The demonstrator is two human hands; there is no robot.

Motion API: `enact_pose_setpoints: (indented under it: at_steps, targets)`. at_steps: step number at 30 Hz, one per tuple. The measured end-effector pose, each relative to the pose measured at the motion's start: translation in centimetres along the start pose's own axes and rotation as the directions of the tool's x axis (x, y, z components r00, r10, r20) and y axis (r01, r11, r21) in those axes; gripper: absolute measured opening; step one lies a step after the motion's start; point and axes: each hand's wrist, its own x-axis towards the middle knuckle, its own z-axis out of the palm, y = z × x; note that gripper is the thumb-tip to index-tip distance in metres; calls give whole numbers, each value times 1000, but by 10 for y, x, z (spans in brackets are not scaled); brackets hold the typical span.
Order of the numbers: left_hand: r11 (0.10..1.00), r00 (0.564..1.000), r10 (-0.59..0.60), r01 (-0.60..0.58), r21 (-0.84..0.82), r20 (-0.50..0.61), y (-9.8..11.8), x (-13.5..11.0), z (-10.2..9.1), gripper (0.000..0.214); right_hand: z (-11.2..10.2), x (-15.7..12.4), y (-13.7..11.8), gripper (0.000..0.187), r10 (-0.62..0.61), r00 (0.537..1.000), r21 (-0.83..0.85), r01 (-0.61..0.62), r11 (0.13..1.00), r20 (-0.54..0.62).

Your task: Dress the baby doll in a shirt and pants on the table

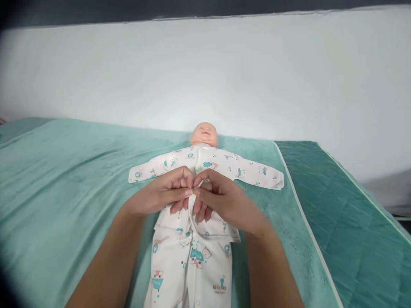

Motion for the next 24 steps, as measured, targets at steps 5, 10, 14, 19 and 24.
enact_pose_setpoints:
  at_steps: [5,10,14,19,24]
  targets:
    - [1000,1000,-8,8,-10,29,0,-1,-1,14,-2,-1,1,14,-6,1000,7,6,1000,23]
    - [999,999,-51,51,4,-14,3,-1,2,7,-2,-2,0,10,7,1000,-13,-6,1000,23]
    - [998,998,-54,55,13,-37,5,-1,4,4,-1,-1,0,10,19,1000,-27,-18,999,14]
    - [999,997,-51,51,-2,-63,6,0,5,5,0,0,0,9,11,1000,-29,-10,1000,20]
    - [997,996,-75,75,-10,-53,6,-1,5,5,0,-1,1,13,15,1000,-27,-14,1000,20]
